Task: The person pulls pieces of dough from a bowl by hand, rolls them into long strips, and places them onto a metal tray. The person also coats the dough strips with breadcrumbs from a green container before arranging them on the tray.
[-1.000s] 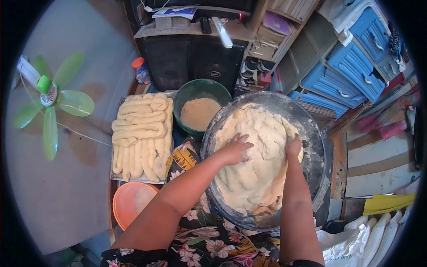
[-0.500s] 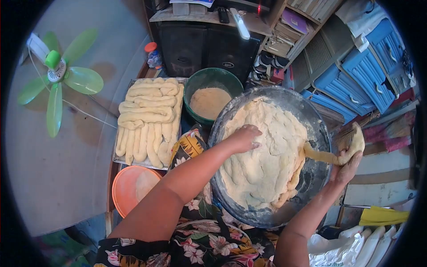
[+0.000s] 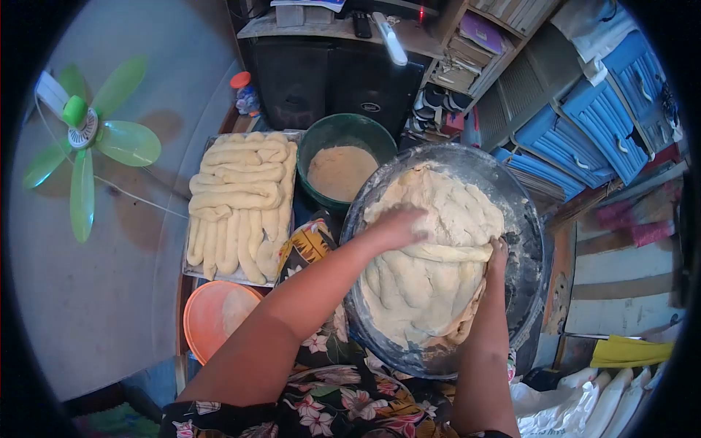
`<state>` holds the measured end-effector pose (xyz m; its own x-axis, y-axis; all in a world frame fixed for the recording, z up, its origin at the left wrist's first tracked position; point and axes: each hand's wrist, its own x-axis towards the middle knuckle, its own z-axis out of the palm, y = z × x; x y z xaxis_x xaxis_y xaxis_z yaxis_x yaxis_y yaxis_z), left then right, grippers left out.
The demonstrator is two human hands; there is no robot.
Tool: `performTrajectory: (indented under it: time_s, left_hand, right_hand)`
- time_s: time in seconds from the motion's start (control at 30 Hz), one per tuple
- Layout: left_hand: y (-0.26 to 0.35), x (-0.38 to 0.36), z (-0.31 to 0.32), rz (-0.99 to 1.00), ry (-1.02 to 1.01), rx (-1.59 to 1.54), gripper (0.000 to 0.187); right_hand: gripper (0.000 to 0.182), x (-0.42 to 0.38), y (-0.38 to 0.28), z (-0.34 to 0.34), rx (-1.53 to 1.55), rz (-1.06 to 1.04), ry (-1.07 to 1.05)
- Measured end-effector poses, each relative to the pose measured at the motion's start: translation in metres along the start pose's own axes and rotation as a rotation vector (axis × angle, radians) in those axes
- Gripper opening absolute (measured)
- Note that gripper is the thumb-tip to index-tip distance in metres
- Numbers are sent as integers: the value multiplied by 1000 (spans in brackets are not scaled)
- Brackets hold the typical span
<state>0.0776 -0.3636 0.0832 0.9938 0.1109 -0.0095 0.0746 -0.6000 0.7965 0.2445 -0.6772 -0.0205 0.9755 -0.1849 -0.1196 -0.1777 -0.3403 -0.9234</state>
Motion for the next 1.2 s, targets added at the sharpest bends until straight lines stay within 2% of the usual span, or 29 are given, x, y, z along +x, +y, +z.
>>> performTrajectory:
  time_s: [0.03, 0.07, 0.1, 0.13, 0.2, 0.27, 0.3, 0.37, 0.4, 0.47, 0.5, 0.53, 0.57, 0.6, 0.63, 0.7, 0.73, 0.77, 0.8, 0.83, 0.9, 0.93, 0.97, 1.03, 1.07, 1.1, 1.13, 1.17, 1.2]
  left_hand:
    - [2, -8, 6, 75, -71, 150, 53]
    - [5, -12, 11, 152, -140, 300, 49]
    - [7, -13, 13, 154, -132, 292, 49]
    - [9, -15, 13, 162, -138, 318, 44]
    - [11, -14, 10, 170, -143, 343, 39]
    - [9, -7, 0, 315, -301, 371, 36]
    - [7, -5, -4, 314, -311, 365, 36]
    - [2, 1, -12, 151, -231, 199, 38]
    - [11, -2, -21, 176, -169, 342, 47]
    - [18, -15, -21, 204, -264, 338, 53]
    - [21, -19, -20, 230, -350, 340, 60]
    - [23, -22, -18, 324, -437, 320, 73]
    - [25, -25, -9, 331, -441, 320, 73]
    - [25, -28, 6, 365, -317, 303, 75]
    - [22, -30, 21, 396, -190, 287, 78]
    - [18, -33, 32, 354, -221, 371, 84]
    - [23, -37, 24, 370, -427, 480, 80]
    - [27, -40, 16, 380, -634, 587, 76]
    - [27, -40, 10, 361, -756, 440, 66]
    - [23, -35, 6, 360, -752, 442, 66]
    - [11, -25, 1, 92, -1061, 196, 63]
    - [12, -37, -8, 55, -785, -26, 59]
    - [10, -44, -4, 54, -783, -25, 59]
    - [3, -59, 7, 473, -170, 381, 63]
    - [0, -68, 13, 471, -169, 387, 63]
    - [3, -76, 14, 595, -179, 465, 70]
    - [4, -79, 11, 720, -189, 544, 77]
    - [11, -75, 12, 719, -183, 556, 77]
    - [36, -68, 6, 487, -600, 531, 88]
  right_hand:
    - [38, -8, -9, -3, -5, -6, -1]
    - [32, -16, -18, -7, -130, -117, -41]
    - [27, -30, -29, -8, -257, -229, -81]
    - [18, -47, -32, -5, -187, -312, -68]
    - [13, -95, -49, -6, -144, -369, -50]
    - [15, -123, -27, -20, 84, -357, -125]
    - [15, -141, -26, -32, 79, -347, -122]
    - [23, -177, -39, -58, -206, -300, -264]
    - [23, -185, -41, -65, -212, -291, -259]
    - [36, -194, -44, -75, -388, -280, -518]
    - [36, -198, -48, -71, -389, -282, -508]
    - [40, -203, -55, -60, -498, -453, -358]
    - [44, -208, -59, -50, -605, -617, -205]
    - [59, -209, -55, -41, -538, -553, -167]
    - [59, -211, -49, -28, -535, -550, -165]
    - [73, -220, -43, -4, -751, -474, -325]
    - [73, -232, -48, 3, -747, -483, -324]
    - [78, -248, -54, 5, -770, -517, -504]
    - [82, -260, -59, 3, -792, -543, -685]
    - [82, -266, -63, -4, -791, -548, -684]
    - [88, -271, -67, -17, -983, -606, -924]
    - [93, -262, -63, -21, -973, -589, -906]
    - [93, -254, -52, -25, -972, -591, -907]
    - [92, -248, -35, -28, -771, -515, -611]
    - [92, -248, -32, -24, -763, -537, -543]
    - [92, -252, -37, -21, -757, -542, -544]
    - [84, -256, -44, -20, -842, -546, -537]
    - [76, -258, -50, -16, -925, -552, -528]
    - [76, -255, -46, -20, -915, -568, -529]
